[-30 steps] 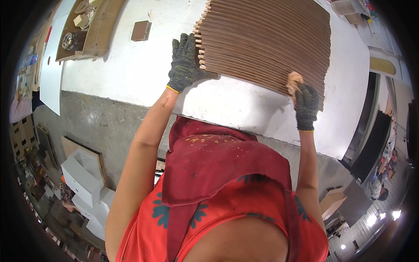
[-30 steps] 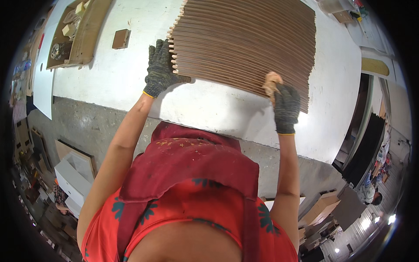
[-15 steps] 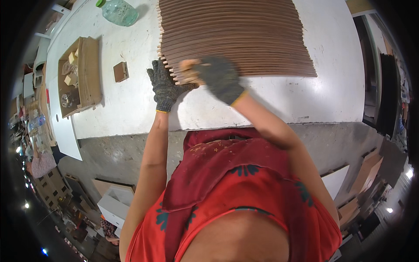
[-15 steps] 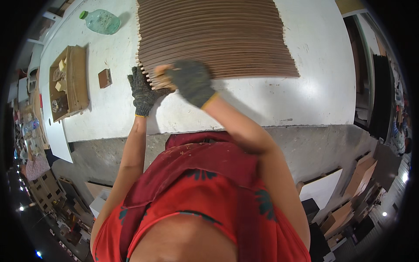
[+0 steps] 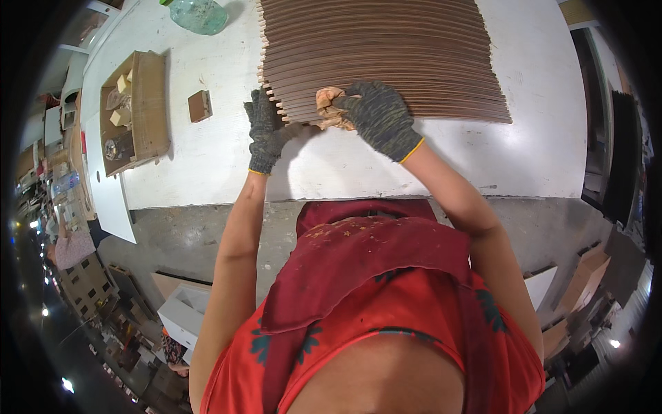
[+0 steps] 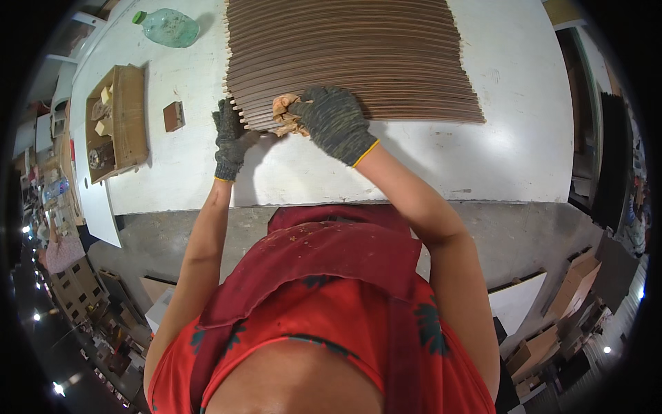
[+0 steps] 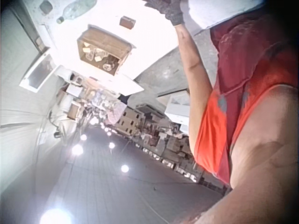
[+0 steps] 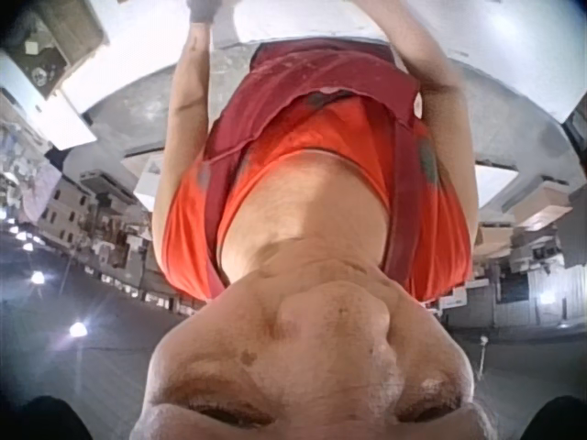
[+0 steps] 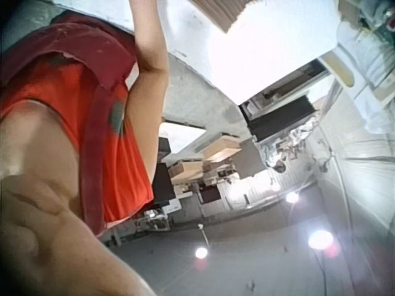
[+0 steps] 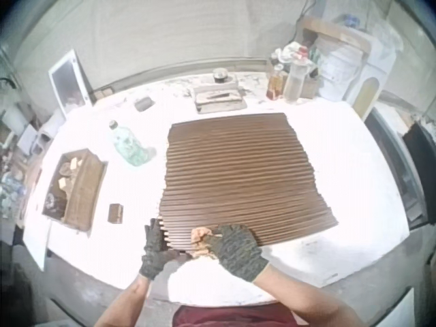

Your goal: The person wipes a slatted wooden panel with a cloth, then picks up a wooden board and sands its edges and joints with a sanding block.

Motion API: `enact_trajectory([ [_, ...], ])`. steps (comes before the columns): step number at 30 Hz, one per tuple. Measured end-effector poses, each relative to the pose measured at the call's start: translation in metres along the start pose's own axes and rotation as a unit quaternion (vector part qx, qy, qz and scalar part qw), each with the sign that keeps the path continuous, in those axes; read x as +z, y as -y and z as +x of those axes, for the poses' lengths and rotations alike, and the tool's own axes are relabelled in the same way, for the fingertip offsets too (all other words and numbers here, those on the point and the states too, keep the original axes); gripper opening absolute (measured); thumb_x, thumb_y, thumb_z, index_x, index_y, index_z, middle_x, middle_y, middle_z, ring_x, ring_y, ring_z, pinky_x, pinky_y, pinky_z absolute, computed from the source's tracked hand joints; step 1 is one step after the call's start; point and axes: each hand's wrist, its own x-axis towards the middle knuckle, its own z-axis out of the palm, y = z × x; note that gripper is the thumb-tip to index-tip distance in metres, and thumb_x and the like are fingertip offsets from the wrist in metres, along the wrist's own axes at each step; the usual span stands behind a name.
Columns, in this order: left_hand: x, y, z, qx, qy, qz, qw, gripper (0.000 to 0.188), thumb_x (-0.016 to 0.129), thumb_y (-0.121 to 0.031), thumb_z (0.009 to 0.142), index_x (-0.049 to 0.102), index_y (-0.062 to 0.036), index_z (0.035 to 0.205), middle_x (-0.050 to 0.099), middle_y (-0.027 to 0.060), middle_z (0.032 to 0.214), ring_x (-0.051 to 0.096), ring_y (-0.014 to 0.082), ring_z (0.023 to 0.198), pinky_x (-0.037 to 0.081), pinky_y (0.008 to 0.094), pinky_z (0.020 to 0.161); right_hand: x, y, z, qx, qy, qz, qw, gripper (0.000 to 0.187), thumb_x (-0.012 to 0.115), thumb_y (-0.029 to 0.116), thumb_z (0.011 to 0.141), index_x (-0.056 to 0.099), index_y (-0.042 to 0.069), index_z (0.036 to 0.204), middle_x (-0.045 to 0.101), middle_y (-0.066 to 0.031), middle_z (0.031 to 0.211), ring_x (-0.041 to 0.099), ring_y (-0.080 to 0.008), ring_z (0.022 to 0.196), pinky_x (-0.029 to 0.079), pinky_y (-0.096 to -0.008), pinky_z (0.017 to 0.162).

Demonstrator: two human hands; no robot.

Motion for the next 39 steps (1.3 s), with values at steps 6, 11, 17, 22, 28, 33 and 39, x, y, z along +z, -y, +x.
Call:
enact_trajectory([
  [6, 0.027, -0.03, -0.024, -0.239, -0.045, -0.272, 0.931, 0.086, 0.068, -0.013, 0.094, 0.013, -0.005, 0.159, 0.026, 0.0165, 0.158, 0.042, 0.0272, 0.135, 0.041, 0.036, 0.109, -0.07, -0.082, -0.075, 0.107, -0.143, 0.042, 0.983, 0.02, 0.066, 0.014, 0.09, 0.073, 0.008, 0.108, 0.071, -0.0101, 0.107, 0.064, -0.0268, 0.106, 0.051, -0.0404, 0.093],
  [11, 0.024, -0.059, -0.032, -0.231, -0.078, -0.317, 0.917, 0.082, 0.059, -0.017, 0.099, 0.004, -0.0053, 0.16, 0.013, 0.0141, 0.165, 0.025, 0.0266, 0.147, 0.024, 0.036, 0.119, -0.097, -0.13, -0.133, 0.228, -0.174, 0.103, 0.952, 0.025, 0.068, 0.01, 0.092, 0.07, 0.003, 0.116, 0.069, -0.0119, 0.114, 0.064, -0.0248, 0.107, 0.05, -0.0365, 0.094],
  [17, 0.016, -0.068, -0.026, -0.225, -0.069, -0.334, 0.913, 0.08, 0.055, -0.012, 0.099, 0.003, -0.0052, 0.16, 0.007, 0.0128, 0.167, 0.019, 0.0261, 0.15, 0.021, 0.0353, 0.12, -0.093, -0.131, -0.124, 0.189, -0.186, 0.069, 0.962, 0.026, 0.069, 0.007, 0.089, 0.071, 0.004, 0.115, 0.069, -0.0119, 0.113, 0.063, -0.0262, 0.106, 0.05, -0.0372, 0.095],
  [22, 0.014, -0.072, -0.03, -0.208, -0.084, -0.336, 0.915, 0.083, 0.057, -0.008, 0.095, 0.006, -0.0049, 0.16, 0.01, 0.0128, 0.167, 0.018, 0.0255, 0.15, 0.019, 0.0342, 0.121, -0.09, -0.097, -0.118, 0.165, -0.149, 0.048, 0.974, 0.024, 0.07, 0.013, 0.088, 0.071, 0.007, 0.112, 0.068, -0.0111, 0.109, 0.062, -0.029, 0.104, 0.049, -0.0408, 0.093],
  [28, 0.015, -0.075, -0.022, -0.291, -0.121, -0.435, 0.843, 0.079, 0.06, -0.01, 0.094, 0.017, -0.0044, 0.159, 0.025, 0.0128, 0.161, 0.037, 0.0236, 0.139, 0.034, 0.0348, 0.114, -0.095, -0.081, -0.104, 0.122, -0.053, -0.017, 0.991, 0.027, 0.07, 0.005, 0.086, 0.071, 0.009, 0.112, 0.067, -0.012, 0.111, 0.062, -0.0313, 0.102, 0.05, -0.0416, 0.091],
  [33, 0.032, -0.079, -0.011, -0.29, -0.181, -0.38, 0.859, 0.077, 0.064, -0.021, 0.097, 0.02, -0.0016, 0.157, 0.027, 0.0179, 0.16, 0.028, 0.0297, 0.145, 0.021, 0.0399, 0.12, -0.104, -0.072, -0.093, 0.072, -0.053, -0.085, 0.992, 0.027, 0.07, 0.009, 0.079, 0.071, 0.01, 0.106, 0.068, -0.0131, 0.1, 0.065, -0.0334, 0.091, 0.053, -0.0437, 0.079],
  [39, 0.043, -0.076, -0.016, -0.222, -0.209, -0.345, 0.888, 0.074, 0.064, -0.018, 0.098, 0.022, -0.0008, 0.156, 0.022, 0.0186, 0.163, 0.017, 0.0305, 0.151, 0.012, 0.0419, 0.123, -0.104, -0.055, -0.07, -0.015, 0.037, -0.139, 0.989, 0.03, 0.069, 0.01, 0.077, 0.07, 0.012, 0.107, 0.068, -0.0096, 0.098, 0.066, -0.0311, 0.091, 0.053, -0.0437, 0.077],
])
